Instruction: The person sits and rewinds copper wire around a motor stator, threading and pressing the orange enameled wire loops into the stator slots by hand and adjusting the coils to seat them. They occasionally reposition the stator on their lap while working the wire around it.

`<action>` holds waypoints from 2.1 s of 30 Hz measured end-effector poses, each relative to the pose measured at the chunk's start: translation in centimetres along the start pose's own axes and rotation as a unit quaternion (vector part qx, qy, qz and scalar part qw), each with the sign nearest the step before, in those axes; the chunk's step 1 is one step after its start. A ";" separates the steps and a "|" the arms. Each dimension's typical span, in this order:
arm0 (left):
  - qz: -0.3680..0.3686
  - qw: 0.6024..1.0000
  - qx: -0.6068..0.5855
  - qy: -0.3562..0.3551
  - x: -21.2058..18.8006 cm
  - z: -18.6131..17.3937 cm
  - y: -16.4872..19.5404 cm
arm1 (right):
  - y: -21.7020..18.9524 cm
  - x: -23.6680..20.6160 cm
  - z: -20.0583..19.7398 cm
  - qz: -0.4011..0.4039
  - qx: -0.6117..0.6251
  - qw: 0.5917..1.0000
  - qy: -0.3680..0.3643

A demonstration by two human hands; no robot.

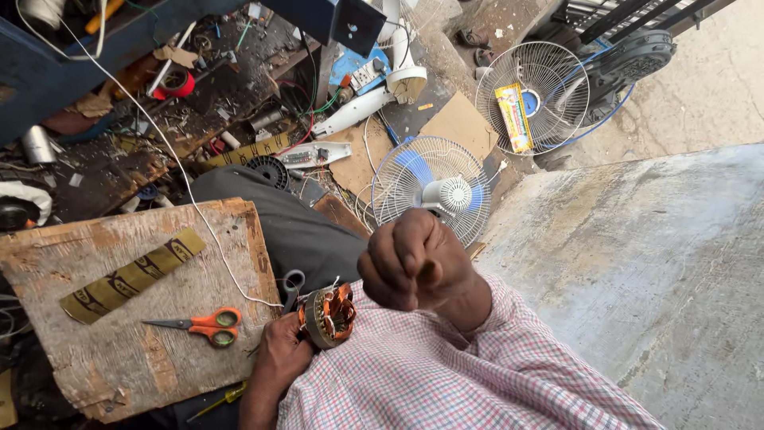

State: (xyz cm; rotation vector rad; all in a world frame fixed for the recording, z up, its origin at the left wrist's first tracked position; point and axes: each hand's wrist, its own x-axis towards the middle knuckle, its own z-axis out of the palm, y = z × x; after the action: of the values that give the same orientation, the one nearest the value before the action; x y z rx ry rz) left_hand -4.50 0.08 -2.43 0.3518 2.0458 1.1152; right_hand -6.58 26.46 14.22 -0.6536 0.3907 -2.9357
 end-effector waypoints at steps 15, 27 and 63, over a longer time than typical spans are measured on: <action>0.008 1.000 0.016 -0.011 -0.4 0.2 -0.7 | -3.0 -6.8 -2.2 0.075 -0.390 0.906 0.146; -0.002 0.999 0.027 -0.022 -0.5 -0.1 -0.9 | -0.4 -11.3 -3.8 0.194 -0.650 0.719 0.149; 0.099 0.995 -0.011 -0.008 -5.3 0.0 2.4 | 3.9 -9.8 -2.1 0.336 -0.769 0.534 -0.102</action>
State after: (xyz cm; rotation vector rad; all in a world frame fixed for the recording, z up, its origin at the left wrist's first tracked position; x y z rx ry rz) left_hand -1.22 -1.50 2.09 0.5606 2.0155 1.2491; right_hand 1.55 24.77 7.38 -0.5935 2.4557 -1.0525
